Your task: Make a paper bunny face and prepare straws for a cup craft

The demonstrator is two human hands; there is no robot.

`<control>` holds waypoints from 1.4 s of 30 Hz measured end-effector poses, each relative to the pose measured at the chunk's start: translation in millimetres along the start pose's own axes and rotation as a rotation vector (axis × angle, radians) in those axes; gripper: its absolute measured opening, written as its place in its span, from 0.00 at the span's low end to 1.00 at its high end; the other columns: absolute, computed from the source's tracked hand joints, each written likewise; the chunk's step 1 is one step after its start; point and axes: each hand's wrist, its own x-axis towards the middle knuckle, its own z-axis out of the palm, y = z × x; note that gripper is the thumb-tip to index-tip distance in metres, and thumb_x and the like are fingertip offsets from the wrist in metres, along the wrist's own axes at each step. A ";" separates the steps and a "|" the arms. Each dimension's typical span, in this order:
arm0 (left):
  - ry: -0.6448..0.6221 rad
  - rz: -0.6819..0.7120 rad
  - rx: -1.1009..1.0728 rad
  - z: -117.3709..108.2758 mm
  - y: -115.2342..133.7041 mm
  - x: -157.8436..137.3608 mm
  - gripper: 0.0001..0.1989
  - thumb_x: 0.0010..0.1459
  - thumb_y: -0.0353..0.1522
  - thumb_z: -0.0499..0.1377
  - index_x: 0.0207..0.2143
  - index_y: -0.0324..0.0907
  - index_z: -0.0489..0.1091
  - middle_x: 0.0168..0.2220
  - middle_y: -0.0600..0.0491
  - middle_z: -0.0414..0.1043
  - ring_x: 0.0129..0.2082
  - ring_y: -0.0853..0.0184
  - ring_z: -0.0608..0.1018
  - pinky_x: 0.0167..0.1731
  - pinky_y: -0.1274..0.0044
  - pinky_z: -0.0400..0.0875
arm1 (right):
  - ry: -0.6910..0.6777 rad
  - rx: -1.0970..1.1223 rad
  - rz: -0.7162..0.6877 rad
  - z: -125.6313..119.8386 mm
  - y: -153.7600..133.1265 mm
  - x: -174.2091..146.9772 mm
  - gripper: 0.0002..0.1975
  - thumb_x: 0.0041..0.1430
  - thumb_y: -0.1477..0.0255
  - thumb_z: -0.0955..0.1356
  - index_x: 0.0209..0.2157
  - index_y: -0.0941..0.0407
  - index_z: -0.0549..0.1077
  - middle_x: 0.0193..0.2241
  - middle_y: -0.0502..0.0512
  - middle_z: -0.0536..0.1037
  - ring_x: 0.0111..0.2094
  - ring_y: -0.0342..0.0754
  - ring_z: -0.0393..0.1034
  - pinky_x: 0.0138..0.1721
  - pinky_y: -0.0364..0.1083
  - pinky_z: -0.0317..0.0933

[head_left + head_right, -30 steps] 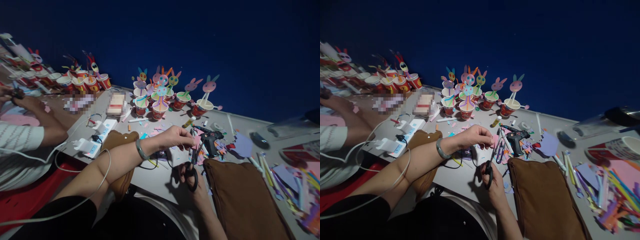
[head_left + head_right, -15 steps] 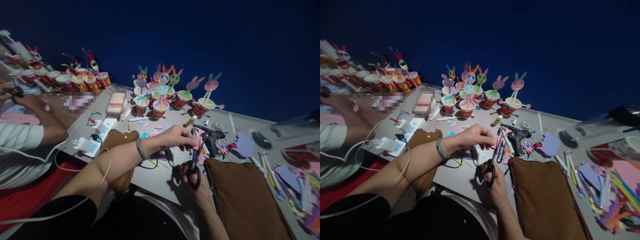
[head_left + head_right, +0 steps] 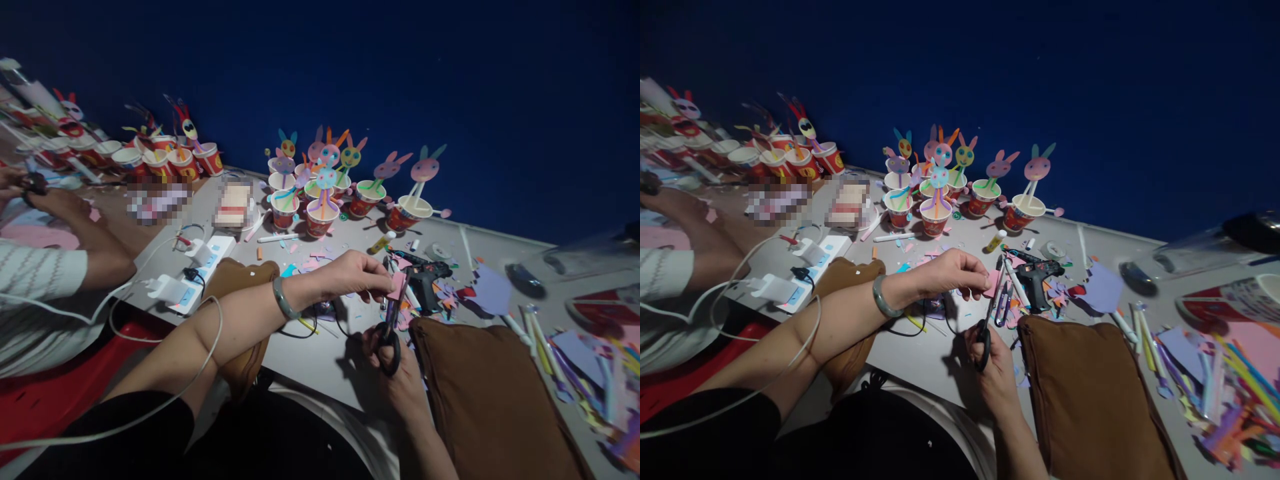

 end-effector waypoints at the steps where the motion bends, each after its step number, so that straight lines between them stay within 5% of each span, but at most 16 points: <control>1: 0.002 -0.003 0.000 -0.2 -0.4 0.4 0.08 0.54 0.31 0.64 0.25 0.36 0.72 0.20 0.57 0.71 0.22 0.77 0.73 0.24 0.83 0.63 | 0.008 -0.013 0.012 -0.5 0.1 -0.1 0.24 0.58 0.49 0.69 0.24 0.55 0.67 0.22 0.48 0.65 0.23 0.42 0.55 0.25 0.44 0.55; 20: 0.005 -0.037 0.001 1.9 3.3 -0.8 0.07 0.55 0.28 0.63 0.25 0.35 0.72 0.20 0.57 0.71 0.21 0.78 0.73 0.23 0.84 0.64 | 0.073 -0.045 0.091 -0.8 -1.5 -5.3 0.28 0.54 0.43 0.70 0.23 0.54 0.66 0.22 0.50 0.64 0.24 0.44 0.56 0.24 0.44 0.54; 29: -0.032 -0.023 0.011 1.2 3.6 -2.1 0.07 0.54 0.28 0.63 0.24 0.35 0.72 0.20 0.56 0.71 0.22 0.78 0.73 0.23 0.83 0.64 | -0.141 -0.123 -0.010 -6.5 -12.3 -2.2 0.27 0.61 0.43 0.63 0.25 0.53 0.63 0.21 0.49 0.63 0.24 0.45 0.55 0.26 0.45 0.53; 42: -0.096 -0.030 0.019 -0.3 -1.9 -0.3 0.06 0.52 0.29 0.64 0.24 0.36 0.73 0.21 0.57 0.71 0.23 0.77 0.73 0.25 0.83 0.65 | -0.069 -0.160 0.048 -13.5 -14.3 3.8 0.29 0.56 0.41 0.66 0.24 0.53 0.64 0.20 0.49 0.65 0.23 0.44 0.55 0.25 0.45 0.52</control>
